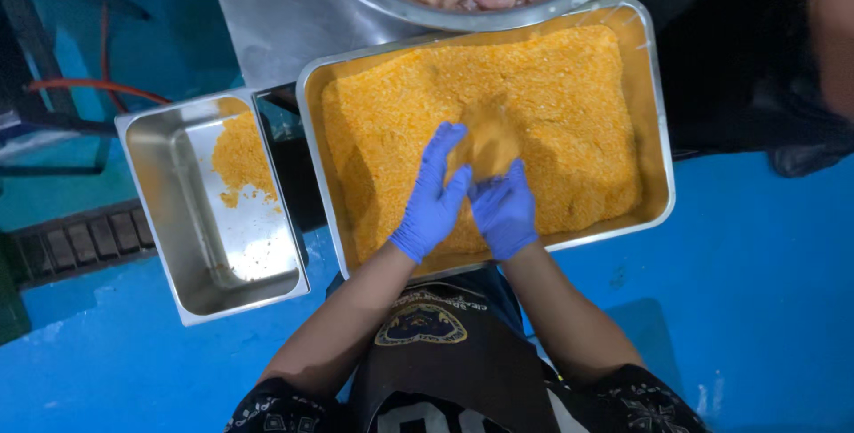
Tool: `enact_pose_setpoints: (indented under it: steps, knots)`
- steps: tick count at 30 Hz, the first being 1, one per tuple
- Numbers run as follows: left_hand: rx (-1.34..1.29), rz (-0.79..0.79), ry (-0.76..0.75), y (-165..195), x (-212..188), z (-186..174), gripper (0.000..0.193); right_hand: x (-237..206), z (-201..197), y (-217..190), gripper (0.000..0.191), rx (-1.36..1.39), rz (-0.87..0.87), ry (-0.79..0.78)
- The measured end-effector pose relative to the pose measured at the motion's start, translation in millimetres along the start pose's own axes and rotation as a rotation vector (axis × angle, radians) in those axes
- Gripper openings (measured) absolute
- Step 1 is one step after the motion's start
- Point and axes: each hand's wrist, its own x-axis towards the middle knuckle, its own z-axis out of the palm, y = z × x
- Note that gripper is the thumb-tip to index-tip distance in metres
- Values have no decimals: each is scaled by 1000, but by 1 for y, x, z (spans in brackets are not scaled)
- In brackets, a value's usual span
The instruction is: The person takes raw chicken pieces from a large bowl and presses them into a tray of orange breadcrumbs, coating each piece by hand, then places the coated pieces into a smaller metal tray of finished breaded chicken. A coworker hands over flour-coated pieces at times.
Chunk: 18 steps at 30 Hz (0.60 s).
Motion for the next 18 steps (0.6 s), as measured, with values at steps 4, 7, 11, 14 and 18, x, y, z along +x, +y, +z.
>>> enact_pose_setpoints:
  steps: [4,7,11,14,18]
  knots:
    - [108,-113,-23,-8,6,-19,38,-13,5,4,40,-285,42,105]
    - [195,-183,-122,-27,-26,-47,32,-36,-5,33,47,-791,79,-61]
    - [478,-139,-106,-37,-68,-71,31,-50,-11,55,44,-1889,-280,-281]
    - [591,-163,-100,-30,-90,-83,33,-59,-8,53,54,-2229,-548,-426]
    - [686,-146,-136,-17,-104,-80,37,-53,2,55,78,-2405,-722,-355]
